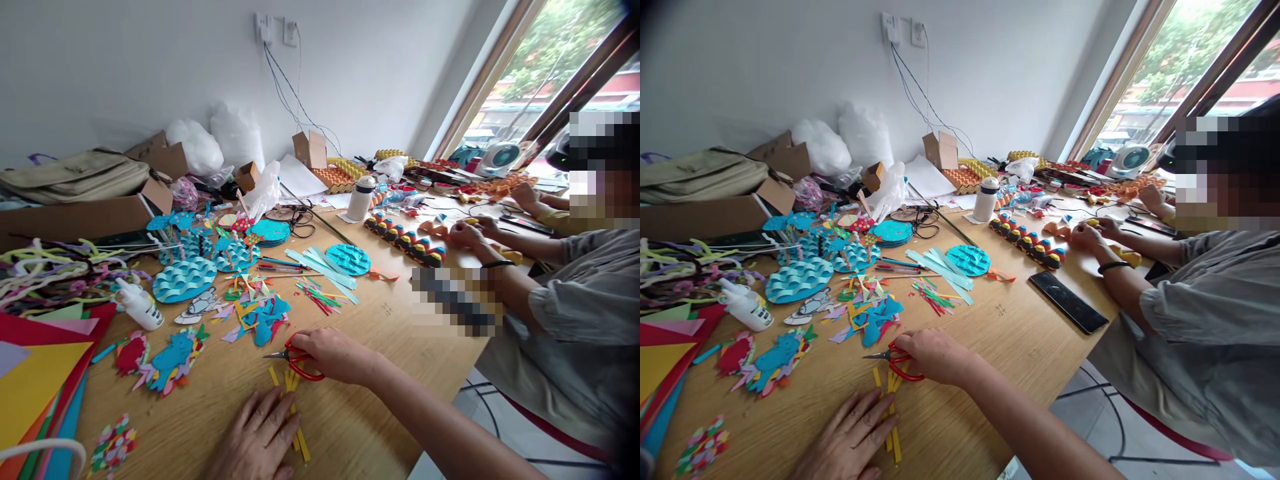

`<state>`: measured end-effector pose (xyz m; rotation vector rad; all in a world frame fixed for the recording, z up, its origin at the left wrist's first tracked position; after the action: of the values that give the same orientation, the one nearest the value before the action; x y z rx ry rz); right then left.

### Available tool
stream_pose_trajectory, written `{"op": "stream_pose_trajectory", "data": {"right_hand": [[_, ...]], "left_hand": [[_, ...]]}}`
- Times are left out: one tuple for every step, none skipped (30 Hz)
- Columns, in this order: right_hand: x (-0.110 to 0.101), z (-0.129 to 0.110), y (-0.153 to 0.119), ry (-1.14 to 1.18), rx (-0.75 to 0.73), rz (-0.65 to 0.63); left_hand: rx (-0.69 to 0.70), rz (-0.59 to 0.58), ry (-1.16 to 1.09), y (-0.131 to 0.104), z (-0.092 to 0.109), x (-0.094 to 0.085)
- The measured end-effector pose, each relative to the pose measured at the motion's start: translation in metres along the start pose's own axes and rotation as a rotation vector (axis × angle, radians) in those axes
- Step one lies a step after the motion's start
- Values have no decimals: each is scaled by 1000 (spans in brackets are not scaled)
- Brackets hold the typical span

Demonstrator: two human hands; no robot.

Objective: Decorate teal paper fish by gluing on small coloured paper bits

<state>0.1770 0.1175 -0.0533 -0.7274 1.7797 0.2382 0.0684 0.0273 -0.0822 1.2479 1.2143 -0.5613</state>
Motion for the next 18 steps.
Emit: {"op": "stream_pose_trajectory", "data": {"right_hand": [[-1, -1, 1, 3, -14, -4], [-1, -1, 1, 5, -24, -10], [0, -1, 2, 5, -28, -17], [0, -1, 2, 4, -27, -24], [1, 0, 3, 1, -21, -29], [2, 1, 3, 0, -16, -34], [3, 1, 3, 1, -15, -36], [3, 2, 3, 5, -15, -36], [2, 4, 3, 9, -14, -32], [0, 5, 2, 13, -9, -24], [-4, 8, 1, 13, 5, -17], [-10, 12, -1, 8, 30, -4], [-19, 16, -4, 2, 61, 17], [-28, 21, -7, -5, 99, 40], [-40, 25, -11, -5, 139, 86], [-53, 29, -15, 8, 171, 138], [-65, 33, -20, 30, 206, 194], [-76, 35, -24, 62, 231, 249]], "left_hand": [[3, -1, 7, -1, 0, 1], [7, 2, 15, -2, 1, 1], [11, 5, 24, -2, 2, 1], [13, 6, 32, -2, 2, 1], [14, 7, 42, -2, 2, 1], [14, 8, 50, -2, 3, 1], [14, 9, 58, -2, 3, 1], [15, 12, 65, -2, 3, 0], [19, 19, 70, -1, 3, 0], [27, 28, 73, -1, 3, -1], [35, 37, 77, 0, 3, -2], [44, 46, 81, 0, 2, -3], [53, 57, 88, 0, 2, -4], [63, 70, 98, 0, 2, -4], [73, 82, 109, 0, 2, -4], [81, 94, 118, -1, 2, -3], [87, 104, 122, -3, 3, -2], [89, 111, 114, -5, 3, 0]]}}
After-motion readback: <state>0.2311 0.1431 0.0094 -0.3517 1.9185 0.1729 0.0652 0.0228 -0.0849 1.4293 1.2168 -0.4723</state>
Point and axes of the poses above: each hand's wrist, its own y-axis towards the middle knuckle, its own x-axis out of the palm, z = x × y, the point moved 7 cm from there along y, towards the middle knuckle, and after that the axes turned 6 degrees about x, right-handed, at the moved point
